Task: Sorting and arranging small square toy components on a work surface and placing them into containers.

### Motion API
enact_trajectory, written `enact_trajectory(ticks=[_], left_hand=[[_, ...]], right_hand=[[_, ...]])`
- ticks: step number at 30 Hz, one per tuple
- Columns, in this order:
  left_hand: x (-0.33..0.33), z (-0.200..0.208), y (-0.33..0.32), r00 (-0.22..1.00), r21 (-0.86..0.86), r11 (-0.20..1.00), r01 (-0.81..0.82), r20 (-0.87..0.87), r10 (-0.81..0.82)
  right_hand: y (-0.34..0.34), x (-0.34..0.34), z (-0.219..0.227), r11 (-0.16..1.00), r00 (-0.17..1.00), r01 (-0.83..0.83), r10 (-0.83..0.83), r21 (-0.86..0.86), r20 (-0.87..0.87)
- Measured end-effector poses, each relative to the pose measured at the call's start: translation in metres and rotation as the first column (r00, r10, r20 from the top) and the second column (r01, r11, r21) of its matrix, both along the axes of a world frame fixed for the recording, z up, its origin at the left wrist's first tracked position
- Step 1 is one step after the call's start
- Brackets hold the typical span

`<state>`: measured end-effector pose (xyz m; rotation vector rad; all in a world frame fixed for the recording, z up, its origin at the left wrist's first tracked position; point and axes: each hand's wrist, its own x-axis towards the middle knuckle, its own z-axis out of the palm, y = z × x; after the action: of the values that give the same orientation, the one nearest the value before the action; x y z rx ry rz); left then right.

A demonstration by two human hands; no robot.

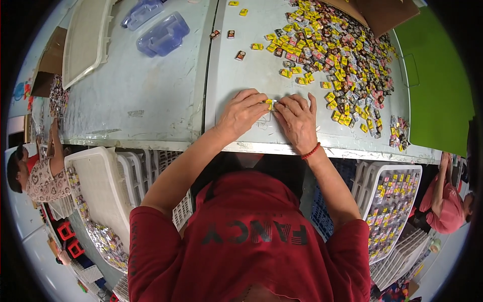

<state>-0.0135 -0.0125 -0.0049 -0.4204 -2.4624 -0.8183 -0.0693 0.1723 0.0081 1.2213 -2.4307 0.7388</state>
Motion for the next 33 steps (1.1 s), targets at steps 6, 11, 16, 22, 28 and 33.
enact_trajectory(ticks=[6,11,16,22,28,33], left_hand=[[0.001,-0.004,0.001,1.000,0.066,0.998,0.000,-0.024,0.002],[0.001,-0.003,0.002,0.995,0.005,1.000,0.017,-0.099,-0.016],[0.001,-0.007,0.008,0.996,0.149,0.986,-0.074,0.056,0.066],[0.000,-0.003,0.001,1.000,0.074,0.997,0.014,0.013,-0.014],[0.002,0.003,-0.004,0.989,0.109,0.994,0.025,0.139,-0.040],[0.002,0.000,-0.004,0.988,0.106,0.993,0.054,0.137,-0.068]], right_hand=[[0.001,0.003,0.000,1.000,0.999,0.026,-0.025,-0.012,0.034],[0.005,0.007,-0.003,0.999,0.999,0.032,-0.032,-0.021,0.014],[0.001,0.012,-0.001,0.999,0.998,0.050,-0.050,0.014,0.040],[-0.001,0.010,0.000,0.995,0.998,0.067,-0.067,0.079,-0.007],[-0.005,0.007,0.008,0.992,0.997,0.074,-0.074,0.103,-0.002],[-0.011,0.003,0.011,0.994,0.997,0.066,-0.069,0.089,0.030]])
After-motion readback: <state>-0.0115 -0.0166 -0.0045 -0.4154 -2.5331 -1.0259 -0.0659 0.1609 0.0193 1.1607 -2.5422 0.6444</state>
